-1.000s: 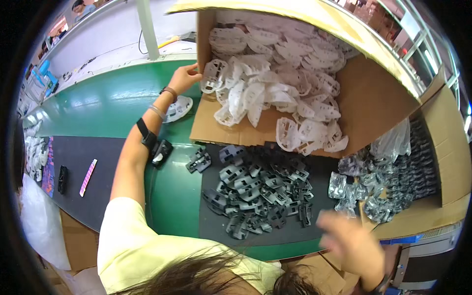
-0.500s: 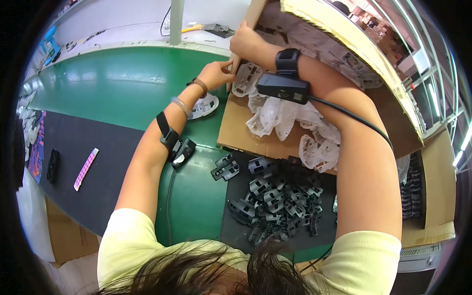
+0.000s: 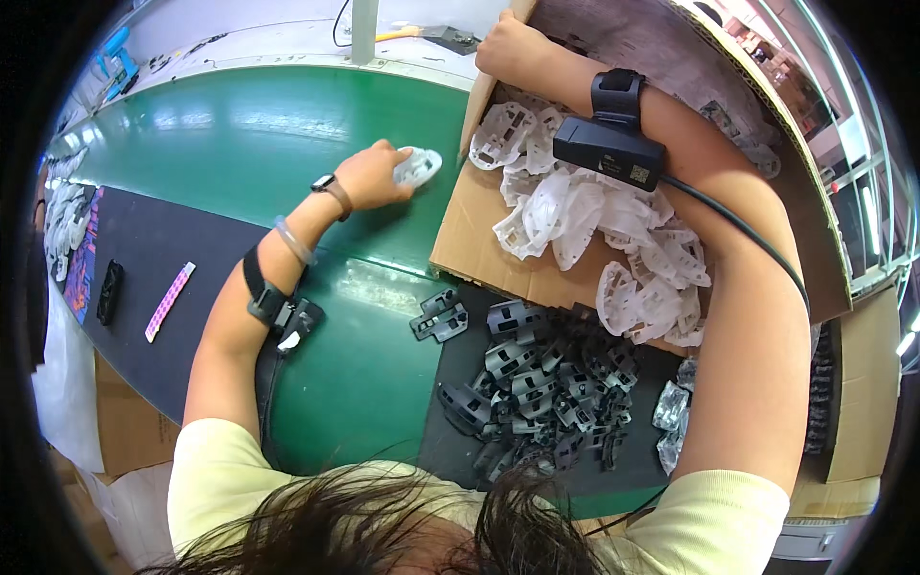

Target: Manually assemble black plastic computer mouse components by fitting a small black plate onto a white plastic shell.

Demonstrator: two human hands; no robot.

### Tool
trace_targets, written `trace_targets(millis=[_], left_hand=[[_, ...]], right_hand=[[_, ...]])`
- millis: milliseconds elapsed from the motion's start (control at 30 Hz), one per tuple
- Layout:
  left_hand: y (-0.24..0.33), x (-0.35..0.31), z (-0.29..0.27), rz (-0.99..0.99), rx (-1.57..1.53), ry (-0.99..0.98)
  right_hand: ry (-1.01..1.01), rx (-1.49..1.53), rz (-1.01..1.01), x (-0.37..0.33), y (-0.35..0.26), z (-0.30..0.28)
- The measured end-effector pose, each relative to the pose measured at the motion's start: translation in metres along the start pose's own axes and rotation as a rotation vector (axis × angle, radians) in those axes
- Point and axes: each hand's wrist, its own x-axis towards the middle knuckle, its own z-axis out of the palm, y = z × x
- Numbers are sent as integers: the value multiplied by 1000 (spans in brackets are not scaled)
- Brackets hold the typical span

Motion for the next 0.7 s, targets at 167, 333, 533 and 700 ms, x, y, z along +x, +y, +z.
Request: trace_targets(millis=[167, 333, 533, 700], left_hand=[[26, 47, 13, -77, 147, 38], [42, 63, 7, -151, -172, 57], [7, 78, 41, -179, -650, 144], [38, 72, 30, -84, -291, 468]], right_hand=[[189, 27, -81, -5, 8, 7], [262, -97, -54, -9, 20, -10], [252, -38, -81, 3, 18, 5], [284, -54, -59, -1, 25, 15]])
